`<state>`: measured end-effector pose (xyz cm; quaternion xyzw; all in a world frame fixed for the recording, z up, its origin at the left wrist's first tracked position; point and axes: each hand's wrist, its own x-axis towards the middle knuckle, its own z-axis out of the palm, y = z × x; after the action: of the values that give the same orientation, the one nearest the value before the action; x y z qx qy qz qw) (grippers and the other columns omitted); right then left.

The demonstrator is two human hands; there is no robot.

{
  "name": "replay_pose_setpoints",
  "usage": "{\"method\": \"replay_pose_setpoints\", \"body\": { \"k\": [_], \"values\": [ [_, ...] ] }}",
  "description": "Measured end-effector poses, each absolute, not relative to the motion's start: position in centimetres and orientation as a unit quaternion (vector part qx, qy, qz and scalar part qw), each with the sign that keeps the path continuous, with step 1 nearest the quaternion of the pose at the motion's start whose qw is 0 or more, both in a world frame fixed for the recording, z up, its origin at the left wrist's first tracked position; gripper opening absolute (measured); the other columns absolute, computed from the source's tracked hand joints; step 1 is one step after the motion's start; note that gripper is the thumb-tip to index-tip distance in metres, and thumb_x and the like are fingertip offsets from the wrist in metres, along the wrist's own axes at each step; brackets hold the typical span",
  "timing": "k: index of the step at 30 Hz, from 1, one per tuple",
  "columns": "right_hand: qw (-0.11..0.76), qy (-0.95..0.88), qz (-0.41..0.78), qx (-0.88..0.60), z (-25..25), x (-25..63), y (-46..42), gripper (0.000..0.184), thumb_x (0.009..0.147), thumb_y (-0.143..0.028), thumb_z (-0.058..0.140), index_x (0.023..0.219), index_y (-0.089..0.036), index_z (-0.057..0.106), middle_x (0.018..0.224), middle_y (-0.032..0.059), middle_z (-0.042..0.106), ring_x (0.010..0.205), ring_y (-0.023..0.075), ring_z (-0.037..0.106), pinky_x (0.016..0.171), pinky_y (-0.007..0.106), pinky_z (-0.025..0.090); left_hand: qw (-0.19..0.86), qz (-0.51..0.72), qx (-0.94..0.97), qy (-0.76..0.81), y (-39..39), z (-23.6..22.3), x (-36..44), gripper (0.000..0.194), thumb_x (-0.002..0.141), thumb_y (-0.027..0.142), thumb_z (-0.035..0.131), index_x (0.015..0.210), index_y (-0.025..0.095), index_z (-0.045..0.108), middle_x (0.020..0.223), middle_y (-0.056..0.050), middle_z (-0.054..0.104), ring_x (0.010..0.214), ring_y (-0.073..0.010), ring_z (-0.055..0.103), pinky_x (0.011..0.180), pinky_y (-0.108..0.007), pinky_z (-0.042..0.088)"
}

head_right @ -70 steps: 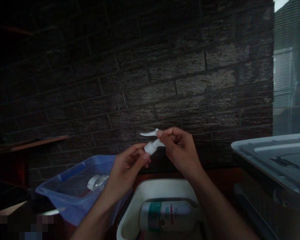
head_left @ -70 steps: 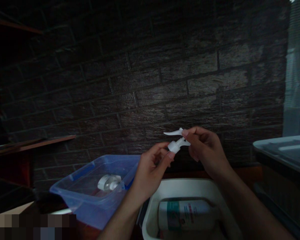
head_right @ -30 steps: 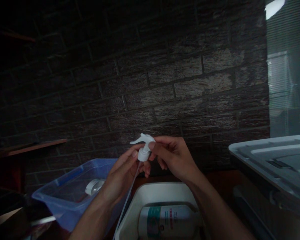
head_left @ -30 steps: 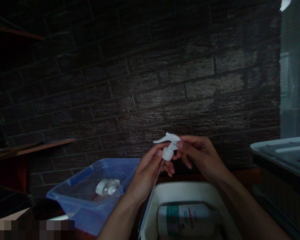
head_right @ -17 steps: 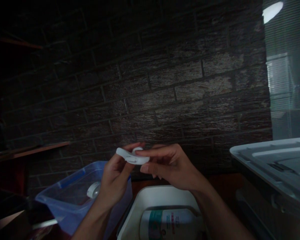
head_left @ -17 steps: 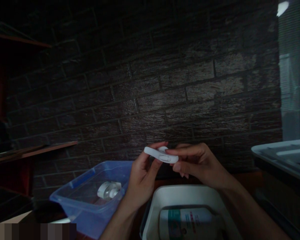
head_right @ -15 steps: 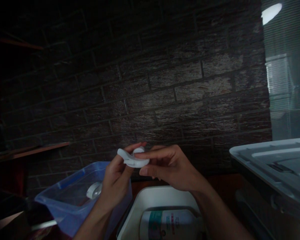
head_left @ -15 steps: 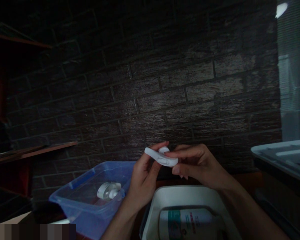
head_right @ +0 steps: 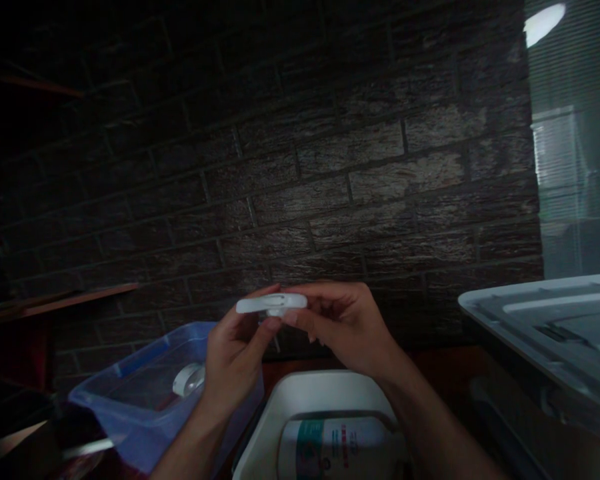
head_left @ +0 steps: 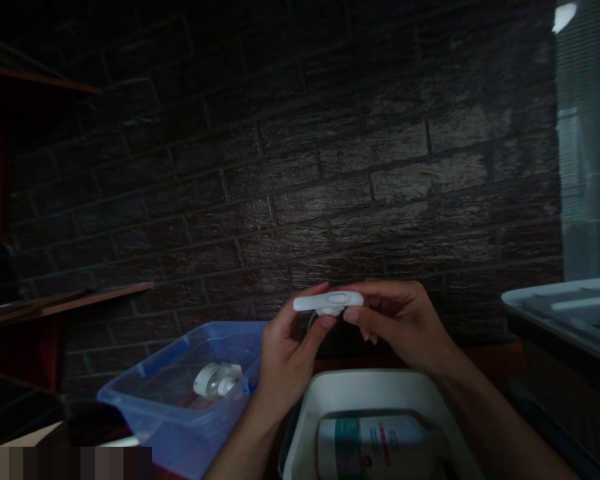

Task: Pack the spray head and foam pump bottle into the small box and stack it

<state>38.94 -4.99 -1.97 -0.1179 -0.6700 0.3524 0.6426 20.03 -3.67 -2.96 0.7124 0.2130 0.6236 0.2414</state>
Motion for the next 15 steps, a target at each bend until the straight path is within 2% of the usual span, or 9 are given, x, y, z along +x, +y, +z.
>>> {"method": "replay_pose_setpoints", "body": {
  "k": [3,8,12,15],
  "values": [
    [0.684,-0.628,0.347,-0.135,-1.9,39.2,-4.6,0.017,0.089,-0.034,0.081,0.099,-0.020,0.081,0.063,-0.0036,0.065,0.045,0.0074,0.050,0.041,0.019,0.040,0.261,0.601,0.723,0.220,-3.4,-3.2,20.2,0.032,0.091,0.028,0.078,0.123,0.027,0.078,0.126,-0.004,0.078,0.120,-0.0224,0.069,0.110,-0.032,0.048],
    [0.758,-0.533,0.342,-0.155,-1.9,39.6,-4.0,0.026,0.092,-0.042,0.077,0.084,-0.019,0.069,0.066,-0.0045,0.062,0.042,0.0064,0.047,0.037,0.019,0.036,0.367,0.518,0.732,0.247,-3.1,-3.2,20.4,0.028,0.091,0.034,0.078,0.115,0.020,0.081,0.093,-0.008,0.084,0.088,-0.0209,0.077,0.087,-0.031,0.058],
    [0.793,-0.474,0.352,-0.151,-1.8,39.7,-3.7,0.030,0.090,-0.043,0.078,0.079,-0.019,0.064,0.062,-0.0062,0.056,0.042,0.0063,0.044,0.036,0.020,0.032,0.405,0.482,0.731,0.263,-3.2,-2.9,20.3,0.025,0.090,0.035,0.079,0.109,0.020,0.083,0.080,-0.006,0.082,0.075,-0.0158,0.074,0.074,-0.024,0.054],
    [0.827,-0.426,0.337,-0.146,-1.7,39.9,-3.5,0.031,0.089,-0.040,0.078,0.075,-0.019,0.060,0.060,-0.0069,0.052,0.042,0.0060,0.041,0.038,0.020,0.030,0.417,0.469,0.730,0.272,-3.2,-2.7,20.2,0.023,0.089,0.035,0.080,0.106,0.019,0.084,0.076,-0.005,0.080,0.072,-0.0143,0.071,0.072,-0.023,0.052]
  ]
}}
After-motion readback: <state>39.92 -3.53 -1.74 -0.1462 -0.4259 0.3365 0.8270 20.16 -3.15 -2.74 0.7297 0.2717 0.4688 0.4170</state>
